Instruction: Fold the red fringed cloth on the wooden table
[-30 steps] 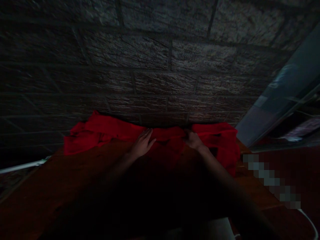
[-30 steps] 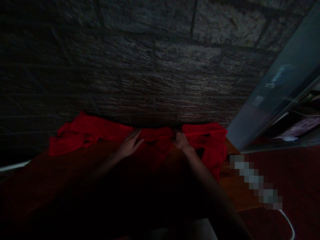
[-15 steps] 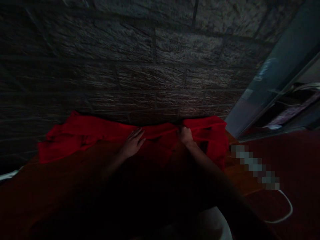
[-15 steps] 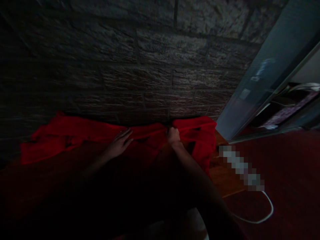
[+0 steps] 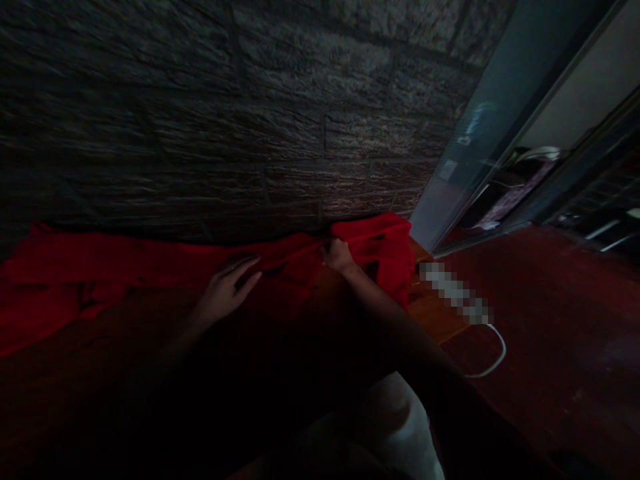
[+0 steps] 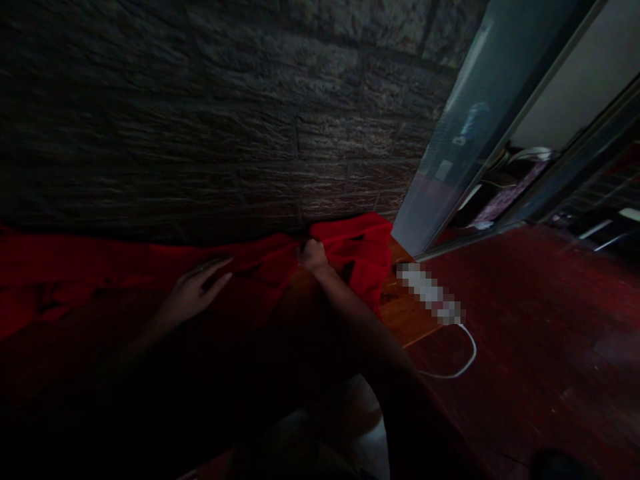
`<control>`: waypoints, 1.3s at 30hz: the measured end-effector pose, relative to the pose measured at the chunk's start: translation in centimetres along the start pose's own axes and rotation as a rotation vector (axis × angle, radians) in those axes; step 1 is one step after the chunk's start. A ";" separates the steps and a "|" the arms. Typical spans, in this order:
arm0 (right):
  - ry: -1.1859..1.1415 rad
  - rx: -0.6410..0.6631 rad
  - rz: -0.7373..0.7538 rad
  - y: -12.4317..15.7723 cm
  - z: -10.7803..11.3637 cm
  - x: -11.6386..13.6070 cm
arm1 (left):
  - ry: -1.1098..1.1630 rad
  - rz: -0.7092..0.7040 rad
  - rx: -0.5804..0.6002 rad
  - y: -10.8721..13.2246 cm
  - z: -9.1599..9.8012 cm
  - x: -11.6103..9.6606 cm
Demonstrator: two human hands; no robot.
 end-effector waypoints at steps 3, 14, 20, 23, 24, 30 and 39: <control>0.005 0.029 0.009 0.5 1.3 0.0 | -0.070 -0.063 0.120 0.2 -1.6 -0.1; -0.179 0.009 0.565 17.4 1.2 7.4 | -0.157 0.003 0.330 1.1 -3.1 -0.4; -0.249 -0.089 0.698 23.9 -2.4 9.7 | -0.168 -0.011 0.312 1.2 -3.0 -0.8; -0.227 -0.148 0.747 25.0 -2.3 11.6 | -0.145 -0.023 0.303 1.2 -3.0 -0.9; -0.216 -0.169 0.786 25.4 -2.2 12.6 | -0.147 -0.024 0.304 1.2 -3.0 -0.9; -0.171 -0.161 0.849 25.2 -3.3 15.7 | -0.150 0.001 0.328 1.3 -3.1 -0.8; -0.231 -0.092 0.869 25.5 -2.9 13.8 | -0.212 -0.022 0.313 1.2 -3.3 -0.2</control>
Point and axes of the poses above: each hand's wrist, its own y-axis away from the middle knuckle, its own z-axis out of the back of the hand, x = y × z, the point moved 10 cm from there along -y, towards the middle knuckle, and after that the axes turned 10 degrees about y, right-handed, at the moved point
